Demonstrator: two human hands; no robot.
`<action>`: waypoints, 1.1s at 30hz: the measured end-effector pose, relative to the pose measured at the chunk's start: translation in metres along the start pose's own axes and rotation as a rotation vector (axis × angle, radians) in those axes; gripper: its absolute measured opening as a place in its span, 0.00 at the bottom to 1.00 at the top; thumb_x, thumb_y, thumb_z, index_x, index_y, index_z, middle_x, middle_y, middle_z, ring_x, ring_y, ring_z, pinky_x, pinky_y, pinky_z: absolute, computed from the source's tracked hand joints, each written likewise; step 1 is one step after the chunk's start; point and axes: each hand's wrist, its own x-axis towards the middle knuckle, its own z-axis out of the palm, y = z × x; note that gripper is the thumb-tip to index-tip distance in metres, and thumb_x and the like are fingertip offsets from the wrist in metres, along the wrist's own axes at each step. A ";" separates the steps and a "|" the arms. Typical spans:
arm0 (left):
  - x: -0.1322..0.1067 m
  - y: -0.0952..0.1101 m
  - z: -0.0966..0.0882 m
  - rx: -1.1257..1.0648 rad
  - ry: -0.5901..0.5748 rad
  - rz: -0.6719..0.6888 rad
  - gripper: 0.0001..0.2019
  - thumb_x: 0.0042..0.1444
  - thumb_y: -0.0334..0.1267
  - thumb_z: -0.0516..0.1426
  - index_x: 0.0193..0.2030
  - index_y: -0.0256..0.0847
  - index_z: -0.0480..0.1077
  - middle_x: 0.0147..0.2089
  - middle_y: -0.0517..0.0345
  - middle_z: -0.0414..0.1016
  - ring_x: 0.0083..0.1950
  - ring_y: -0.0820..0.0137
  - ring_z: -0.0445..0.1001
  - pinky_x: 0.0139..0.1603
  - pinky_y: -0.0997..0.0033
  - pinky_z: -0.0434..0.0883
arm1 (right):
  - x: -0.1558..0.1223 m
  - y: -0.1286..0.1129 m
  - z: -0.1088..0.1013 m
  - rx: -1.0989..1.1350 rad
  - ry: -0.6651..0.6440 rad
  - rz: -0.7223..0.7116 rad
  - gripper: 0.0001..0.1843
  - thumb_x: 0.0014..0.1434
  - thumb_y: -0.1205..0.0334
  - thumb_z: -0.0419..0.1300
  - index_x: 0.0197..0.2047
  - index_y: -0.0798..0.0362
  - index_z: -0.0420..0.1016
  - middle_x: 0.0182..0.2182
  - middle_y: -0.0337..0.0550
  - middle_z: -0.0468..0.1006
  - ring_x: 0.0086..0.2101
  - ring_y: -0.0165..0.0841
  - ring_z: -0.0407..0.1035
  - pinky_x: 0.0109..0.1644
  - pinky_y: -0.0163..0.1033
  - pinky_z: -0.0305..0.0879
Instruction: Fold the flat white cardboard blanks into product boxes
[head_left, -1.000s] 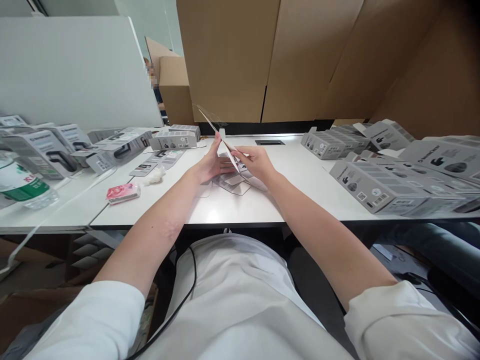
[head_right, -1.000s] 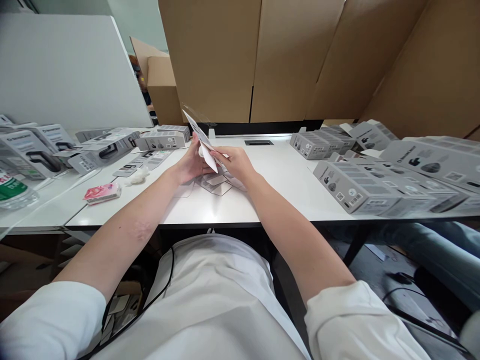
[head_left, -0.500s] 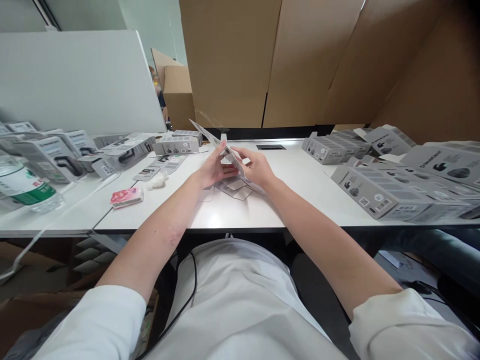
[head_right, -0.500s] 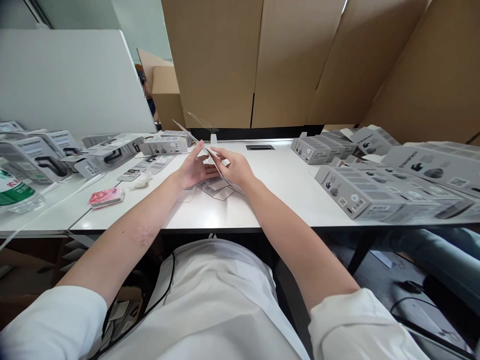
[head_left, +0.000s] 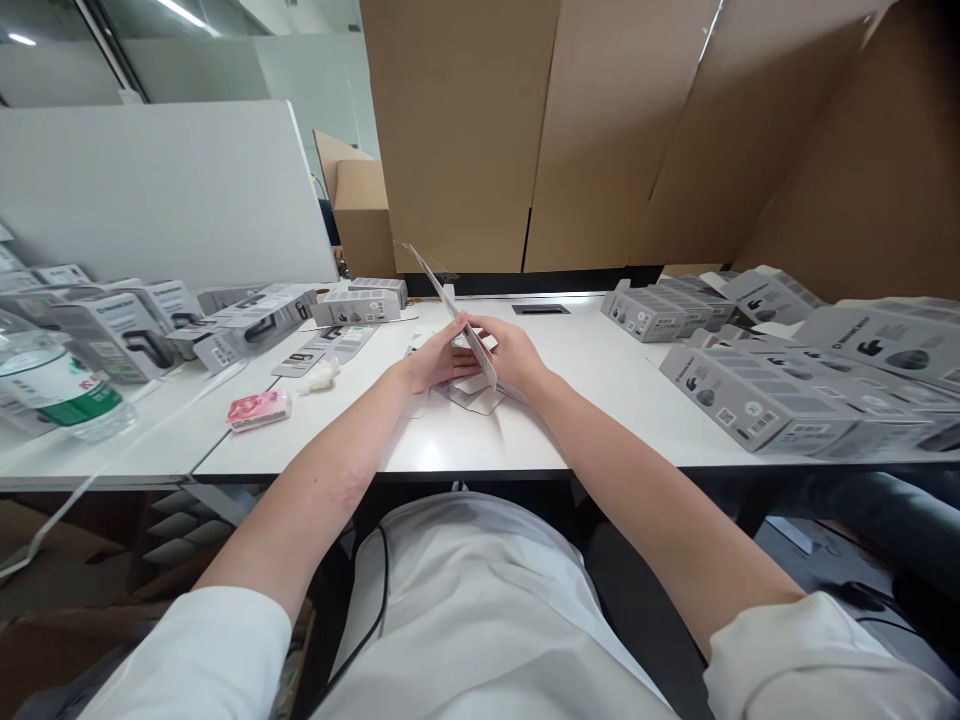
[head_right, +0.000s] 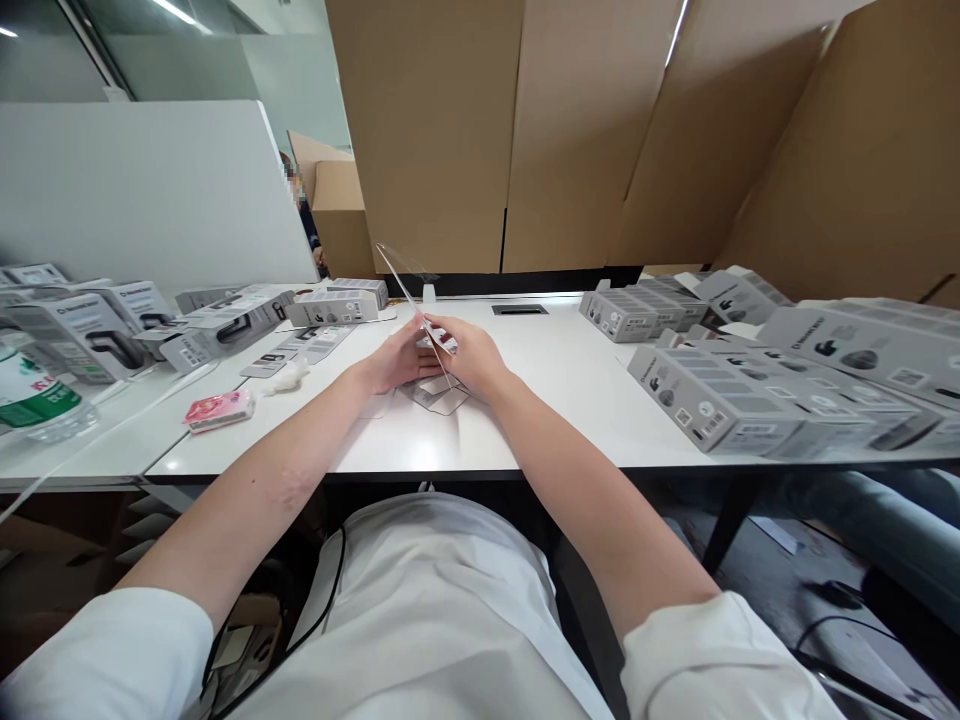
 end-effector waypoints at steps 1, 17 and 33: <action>0.000 -0.001 -0.001 0.004 0.003 0.004 0.39 0.58 0.78 0.76 0.57 0.46 0.84 0.59 0.35 0.93 0.72 0.38 0.90 0.83 0.41 0.81 | 0.000 0.000 0.000 -0.001 0.001 -0.005 0.33 0.72 0.64 0.67 0.77 0.41 0.89 0.69 0.47 0.91 0.58 0.51 0.86 0.60 0.56 0.86; 0.008 0.000 -0.001 0.007 0.167 0.100 0.39 0.52 0.71 0.82 0.58 0.46 0.81 0.55 0.42 0.91 0.56 0.49 0.93 0.67 0.48 0.88 | 0.004 0.010 -0.002 -0.063 0.026 0.074 0.37 0.71 0.59 0.72 0.81 0.42 0.84 0.69 0.50 0.90 0.54 0.50 0.85 0.65 0.59 0.83; 0.025 -0.006 -0.023 -0.022 0.650 0.251 0.33 0.46 0.42 0.88 0.55 0.48 0.79 0.62 0.47 0.93 0.64 0.50 0.92 0.65 0.46 0.90 | 0.007 0.038 -0.006 -0.096 0.105 0.277 0.30 0.79 0.63 0.60 0.80 0.47 0.82 0.67 0.55 0.88 0.43 0.44 0.84 0.67 0.61 0.82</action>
